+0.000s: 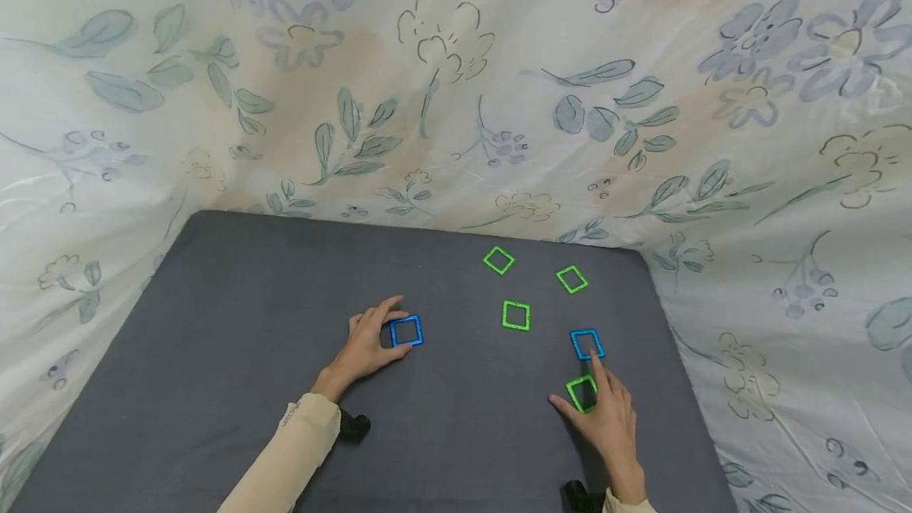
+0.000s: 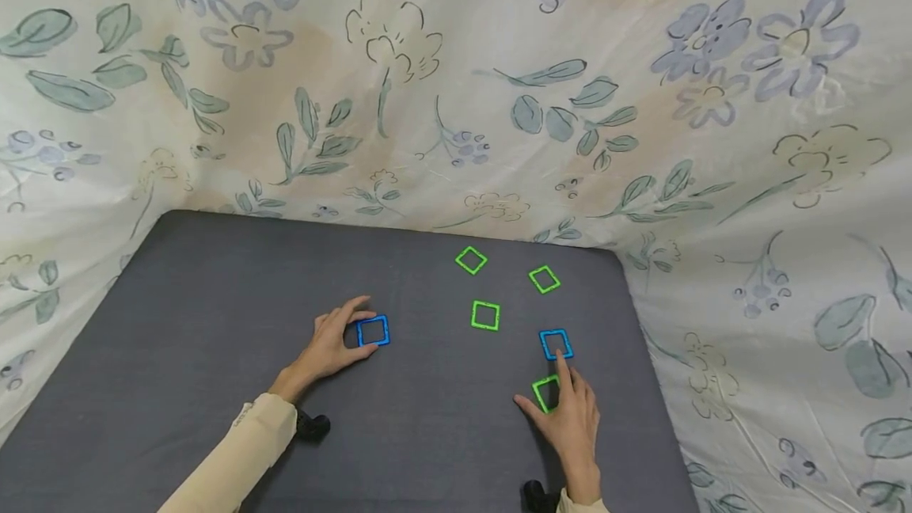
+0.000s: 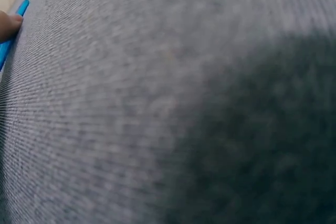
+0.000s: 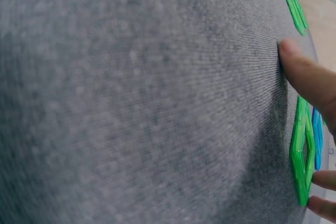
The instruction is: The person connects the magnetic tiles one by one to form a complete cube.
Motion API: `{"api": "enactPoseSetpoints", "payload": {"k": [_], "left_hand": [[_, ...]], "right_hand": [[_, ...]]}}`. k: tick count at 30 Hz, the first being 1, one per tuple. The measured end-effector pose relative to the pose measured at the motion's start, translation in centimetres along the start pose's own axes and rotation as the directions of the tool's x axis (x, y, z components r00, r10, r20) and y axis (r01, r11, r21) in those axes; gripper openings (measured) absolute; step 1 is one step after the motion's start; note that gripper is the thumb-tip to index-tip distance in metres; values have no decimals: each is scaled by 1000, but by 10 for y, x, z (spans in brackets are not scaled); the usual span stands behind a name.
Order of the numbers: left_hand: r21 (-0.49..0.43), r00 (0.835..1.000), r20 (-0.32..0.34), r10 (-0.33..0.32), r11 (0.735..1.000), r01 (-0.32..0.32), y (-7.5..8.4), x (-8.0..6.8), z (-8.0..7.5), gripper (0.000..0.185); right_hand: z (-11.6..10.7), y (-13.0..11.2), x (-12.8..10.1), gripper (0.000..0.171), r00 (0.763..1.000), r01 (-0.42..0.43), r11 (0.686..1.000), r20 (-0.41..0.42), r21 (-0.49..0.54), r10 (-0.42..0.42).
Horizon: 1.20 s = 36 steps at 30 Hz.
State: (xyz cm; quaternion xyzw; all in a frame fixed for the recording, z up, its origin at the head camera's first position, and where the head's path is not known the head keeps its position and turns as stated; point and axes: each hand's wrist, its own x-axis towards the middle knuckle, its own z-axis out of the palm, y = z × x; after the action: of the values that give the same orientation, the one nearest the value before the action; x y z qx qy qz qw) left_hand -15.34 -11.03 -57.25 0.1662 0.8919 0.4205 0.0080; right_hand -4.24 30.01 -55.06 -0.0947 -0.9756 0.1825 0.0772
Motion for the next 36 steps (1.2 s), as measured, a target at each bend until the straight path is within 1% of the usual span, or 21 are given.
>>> {"api": "enactPoseSetpoints", "payload": {"k": [3, 10, 16, 19, 21, 24, 28, 32, 36], "left_hand": [[-7, 1000, -3, 6, 1000, -6, 0, 1, 0, 92], [-4, 1000, 14, 15, 1000, -15, -3, 2, 2, 94], [-10, 1000, 23, 18, 1000, -17, -3, 0, 2, 89], [-22, 1000, 26, 11, 1000, -11, -3, -1, 1, 86], [-18, 1000, 24, 9, 1000, -9, -3, -1, 1, 85], [-17, 1000, 24, 9, 1000, -8, -3, -1, 1, 85], [-16, 1000, 24, 14, 1000, -13, -2, -1, 0, 85], [-14, 1000, 23, 20, 1000, -20, -3, -1, 1, 85], [-24, 999, 27, 20, 1000, -20, -4, 0, 2, 85]], "right_hand": [[-1, 0, 0, 115, 1000, -6, 1000, 0, 3, 6], [-4, -1, 0, 114, 1000, -9, 1000, -4, 8, 9], [-5, 1, 1, 119, 999, -7, 1000, -31, -8, 7], [-6, 3, 2, 115, 1000, -23, 1000, -20, 3, 23], [-8, 5, 3, 112, 999, -37, 999, 4, 20, 37], [-10, 7, 6, 107, 997, -60, 998, 55, 20, 59], [-14, 7, 8, 101, 987, -94, 995, 132, 17, 91], [-17, 7, 10, 91, 979, -111, 994, 172, 12, 107], [-22, 7, 16, 73, 972, -102, 995, 212, 14, 96]]}}
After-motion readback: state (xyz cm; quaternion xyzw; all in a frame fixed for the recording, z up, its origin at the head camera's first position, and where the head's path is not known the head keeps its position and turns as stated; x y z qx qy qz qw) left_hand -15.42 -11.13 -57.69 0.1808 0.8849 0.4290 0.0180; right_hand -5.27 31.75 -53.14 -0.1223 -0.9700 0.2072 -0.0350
